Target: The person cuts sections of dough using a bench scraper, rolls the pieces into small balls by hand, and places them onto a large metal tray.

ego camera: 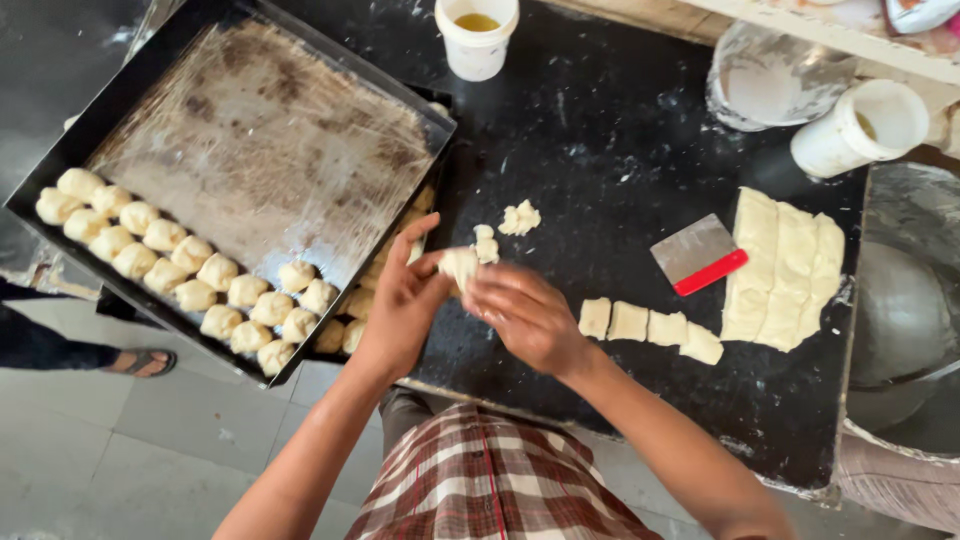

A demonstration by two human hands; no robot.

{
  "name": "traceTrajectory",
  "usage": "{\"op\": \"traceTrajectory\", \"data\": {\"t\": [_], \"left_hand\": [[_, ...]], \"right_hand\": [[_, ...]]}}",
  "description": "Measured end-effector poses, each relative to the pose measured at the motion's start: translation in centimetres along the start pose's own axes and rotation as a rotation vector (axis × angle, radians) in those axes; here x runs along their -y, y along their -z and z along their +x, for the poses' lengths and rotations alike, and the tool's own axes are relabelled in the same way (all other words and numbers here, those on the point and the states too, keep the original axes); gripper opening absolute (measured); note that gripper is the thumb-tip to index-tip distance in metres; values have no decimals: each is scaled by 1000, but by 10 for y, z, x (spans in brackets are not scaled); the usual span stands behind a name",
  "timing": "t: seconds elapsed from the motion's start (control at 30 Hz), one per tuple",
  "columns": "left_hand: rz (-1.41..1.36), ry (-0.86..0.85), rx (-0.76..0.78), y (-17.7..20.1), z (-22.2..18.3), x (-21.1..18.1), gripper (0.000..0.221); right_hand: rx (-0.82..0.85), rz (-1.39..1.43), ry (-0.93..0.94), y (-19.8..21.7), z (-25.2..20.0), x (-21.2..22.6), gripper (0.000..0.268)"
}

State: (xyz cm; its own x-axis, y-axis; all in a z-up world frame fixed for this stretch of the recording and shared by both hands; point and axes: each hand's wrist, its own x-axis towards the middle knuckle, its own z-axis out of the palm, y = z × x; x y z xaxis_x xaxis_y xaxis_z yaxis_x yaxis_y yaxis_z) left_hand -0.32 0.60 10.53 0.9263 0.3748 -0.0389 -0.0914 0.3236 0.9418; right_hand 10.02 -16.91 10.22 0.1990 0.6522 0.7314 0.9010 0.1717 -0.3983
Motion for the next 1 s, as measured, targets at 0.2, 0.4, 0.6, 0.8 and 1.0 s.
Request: {"op": "traceTrajectory", "data": {"t": [0.2, 0.4, 0.6, 0.8, 1.0], "left_hand": [[-167, 379, 75, 36, -21, -22, 37], [394, -69, 262, 95, -44, -47, 50], [97, -35, 203, 179, -73, -106, 51], [894, -195, -317, 255, -35, -81, 43], [1331, -437, 120, 281, -12, -23, 42]], "right_hand": [[31, 112, -247, -39, 24, 18, 24], [106, 1196, -1080, -95, 80, 20, 62], [182, 59, -83, -153, 108, 88, 48], [287, 262, -599, -252, 142, 47, 44], [18, 179, -795, -168, 69, 50, 31]]}}
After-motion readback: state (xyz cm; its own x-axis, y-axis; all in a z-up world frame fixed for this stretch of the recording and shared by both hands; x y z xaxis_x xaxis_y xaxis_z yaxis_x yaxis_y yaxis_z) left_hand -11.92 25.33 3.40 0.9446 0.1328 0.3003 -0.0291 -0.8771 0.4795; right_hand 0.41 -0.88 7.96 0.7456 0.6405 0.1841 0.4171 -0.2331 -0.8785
